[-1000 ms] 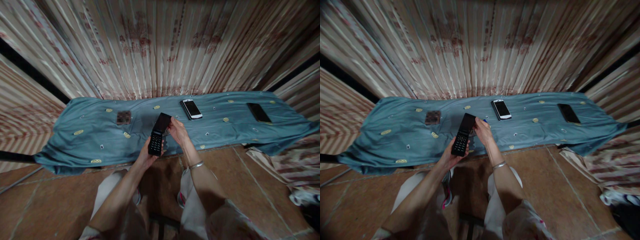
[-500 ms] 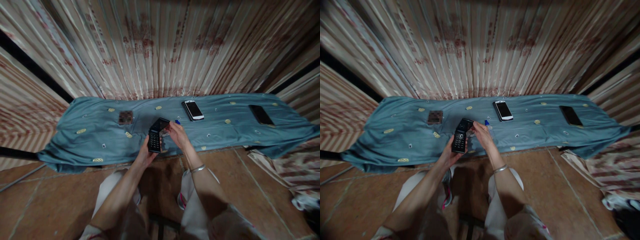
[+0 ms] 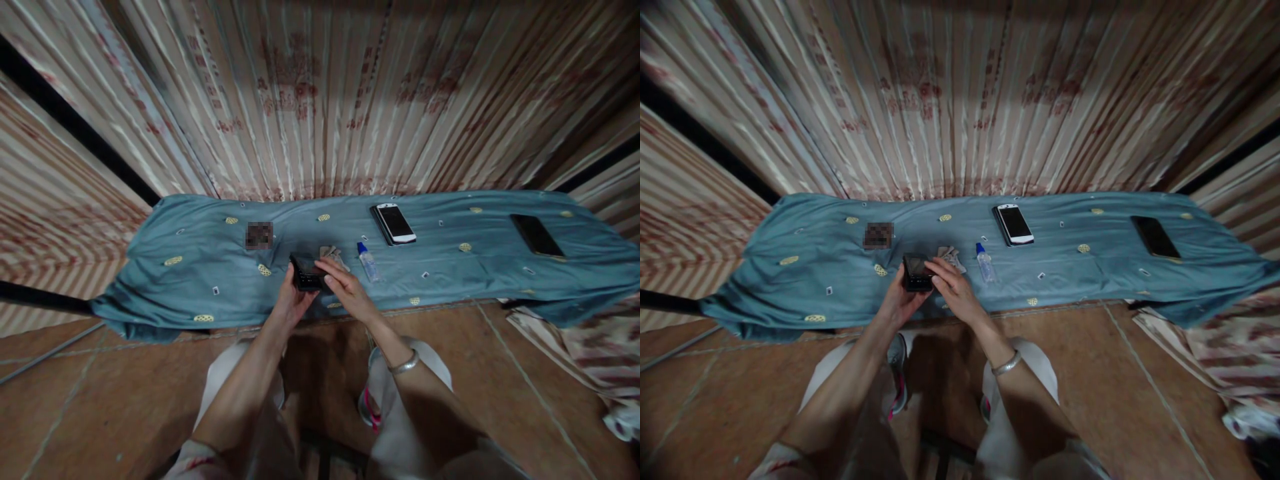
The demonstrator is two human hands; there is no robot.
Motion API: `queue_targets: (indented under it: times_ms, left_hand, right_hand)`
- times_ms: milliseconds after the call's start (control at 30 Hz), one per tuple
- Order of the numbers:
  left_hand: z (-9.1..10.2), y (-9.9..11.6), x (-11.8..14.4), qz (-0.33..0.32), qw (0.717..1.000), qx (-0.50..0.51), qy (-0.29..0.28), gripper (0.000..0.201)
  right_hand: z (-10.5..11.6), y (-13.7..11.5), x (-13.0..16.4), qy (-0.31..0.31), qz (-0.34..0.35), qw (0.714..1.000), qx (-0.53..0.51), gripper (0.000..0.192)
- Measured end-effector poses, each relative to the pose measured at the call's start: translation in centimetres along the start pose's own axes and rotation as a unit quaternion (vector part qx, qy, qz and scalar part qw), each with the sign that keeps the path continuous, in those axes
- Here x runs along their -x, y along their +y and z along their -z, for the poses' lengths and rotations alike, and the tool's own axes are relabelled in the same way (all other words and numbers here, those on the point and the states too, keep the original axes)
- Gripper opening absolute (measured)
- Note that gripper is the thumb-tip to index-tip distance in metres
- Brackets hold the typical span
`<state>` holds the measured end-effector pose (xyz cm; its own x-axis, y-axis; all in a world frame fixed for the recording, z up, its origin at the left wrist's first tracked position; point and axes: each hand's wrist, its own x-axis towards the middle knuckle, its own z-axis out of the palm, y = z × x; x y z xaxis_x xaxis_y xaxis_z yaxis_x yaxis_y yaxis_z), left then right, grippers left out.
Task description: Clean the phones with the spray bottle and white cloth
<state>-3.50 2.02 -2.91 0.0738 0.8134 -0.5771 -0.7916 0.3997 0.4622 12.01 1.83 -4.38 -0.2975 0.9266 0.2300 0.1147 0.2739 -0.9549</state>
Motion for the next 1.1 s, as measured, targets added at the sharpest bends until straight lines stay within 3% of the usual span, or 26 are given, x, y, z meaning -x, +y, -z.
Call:
queue_targets:
  times_ms: [400, 733, 1000, 1100]
  left_hand:
    - [-0.8, 0.5, -0.3, -0.036, 0.999, -0.004, 0.004, 0.036]
    - [-1.4, -1.4, -1.8, -0.088, 0.991, -0.072, -0.067, 0.026]
    - [-3.0, -2.5, -3.2, -0.104, 0.983, -0.109, -0.101, 0.030]
    - [-3.6, -3.1, -3.7, -0.121, 0.976, -0.142, -0.117, 0.028]
  right_hand:
    - [-0.9, 0.5, 0.5, -0.024, 0.016, 0.997, 0.073, 0.047]
    - [-1.1, 0.2, 0.2, 0.084, -0.046, 0.994, 0.045, 0.046]
    - [0.2, 2.0, -0.2, 0.156, -0.078, 0.984, -0.039, 0.051]
    - [1.1, 2.1, -0.3, 0.184, -0.110, 0.970, -0.115, 0.054]
